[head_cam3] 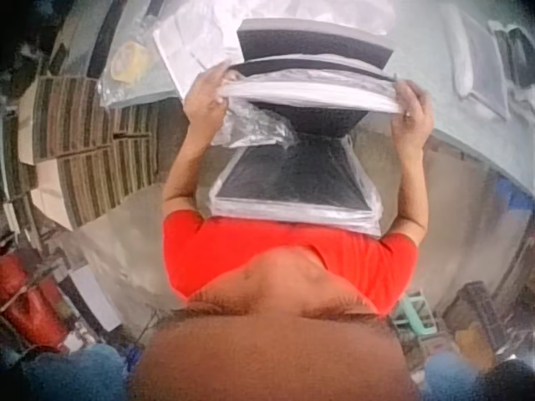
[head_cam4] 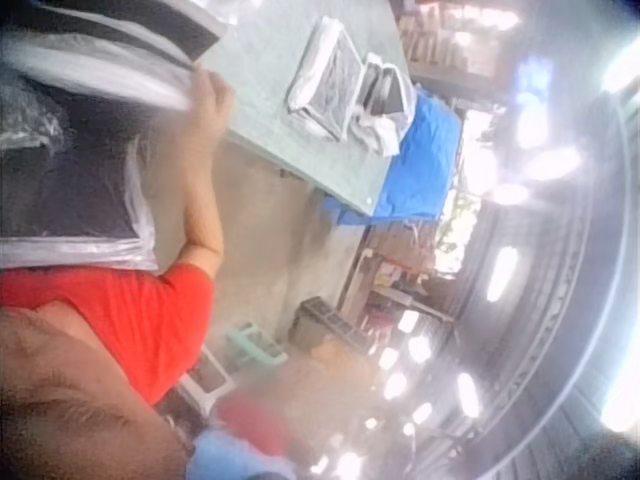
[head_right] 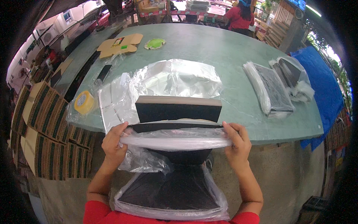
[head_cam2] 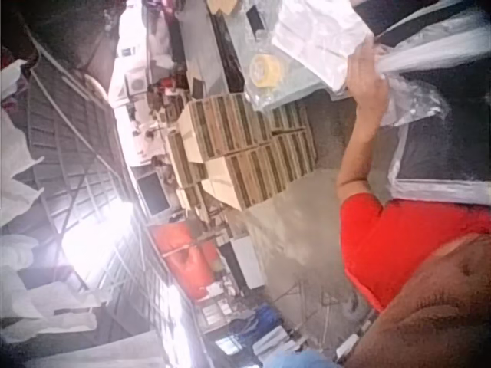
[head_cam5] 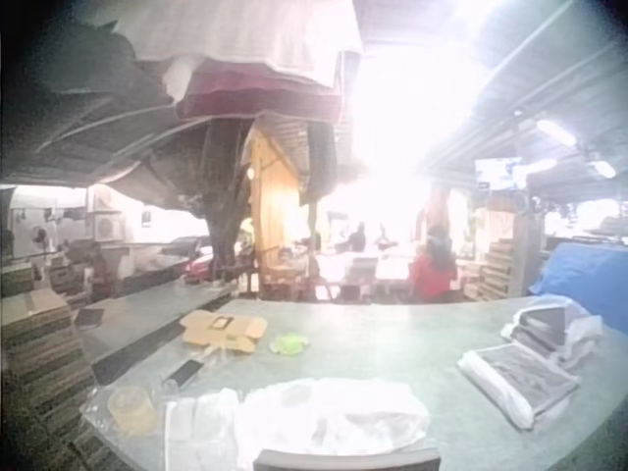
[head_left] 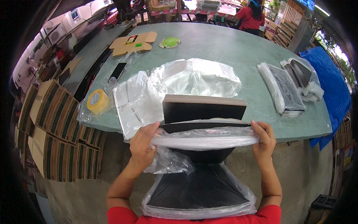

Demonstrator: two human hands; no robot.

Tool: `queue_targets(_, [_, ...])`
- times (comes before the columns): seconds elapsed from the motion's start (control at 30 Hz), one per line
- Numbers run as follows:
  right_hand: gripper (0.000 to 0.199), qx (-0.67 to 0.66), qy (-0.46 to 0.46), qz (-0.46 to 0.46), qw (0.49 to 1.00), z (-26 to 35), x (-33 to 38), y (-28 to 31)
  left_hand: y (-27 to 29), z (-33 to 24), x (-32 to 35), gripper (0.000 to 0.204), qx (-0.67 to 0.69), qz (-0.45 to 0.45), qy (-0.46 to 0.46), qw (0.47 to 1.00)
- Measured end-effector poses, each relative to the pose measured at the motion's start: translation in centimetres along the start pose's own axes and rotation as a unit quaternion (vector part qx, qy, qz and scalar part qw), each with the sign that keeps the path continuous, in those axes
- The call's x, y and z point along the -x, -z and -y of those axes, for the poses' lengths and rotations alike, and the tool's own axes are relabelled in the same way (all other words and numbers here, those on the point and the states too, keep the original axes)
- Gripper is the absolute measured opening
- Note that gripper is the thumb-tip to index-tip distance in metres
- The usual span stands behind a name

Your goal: The person places black rectangular boards into plastic sleeves by hand, smoothing the plastic over the boards and stacking the sleeved items.

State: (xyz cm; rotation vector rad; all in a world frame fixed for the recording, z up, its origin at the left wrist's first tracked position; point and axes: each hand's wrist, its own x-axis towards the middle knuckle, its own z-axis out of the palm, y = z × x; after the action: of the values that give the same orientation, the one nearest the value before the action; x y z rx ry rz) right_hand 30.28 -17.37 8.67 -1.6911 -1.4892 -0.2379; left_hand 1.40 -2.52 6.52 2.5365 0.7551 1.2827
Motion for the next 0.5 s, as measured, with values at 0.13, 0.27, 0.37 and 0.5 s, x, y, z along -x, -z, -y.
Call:
queue_targets(0.13, [0.051, 0.029, 0.033, 0.002, 0.999, -0.5, 1.2, 0.3, -0.5, -0.5, 1.5, 0.050, -0.017, -0.044, -0.009, 0.999])
queue_targets(0.27, [0.052, 0.027, 0.025, 0.056, 0.998, -0.2, 2.2, 0.2, -0.3, -0.7, 1.7, 0.047, 0.012, 0.016, 0.037, 0.999])
queue_targets(0.37, [0.053, -0.031, -0.015, 0.019, 0.999, -0.3, 0.0, -0.2, -1.0, 0.7, 0.5, 0.041, 0.007, -0.020, 0.076, 0.997])
queue_targets(0.5, [0.051, -0.213, -0.156, 0.044, 0.963, -3.7, -2.0, -3.8, -2.9, 2.0, -2.7, 0.046, 0.143, -0.017, 0.203, 0.969])
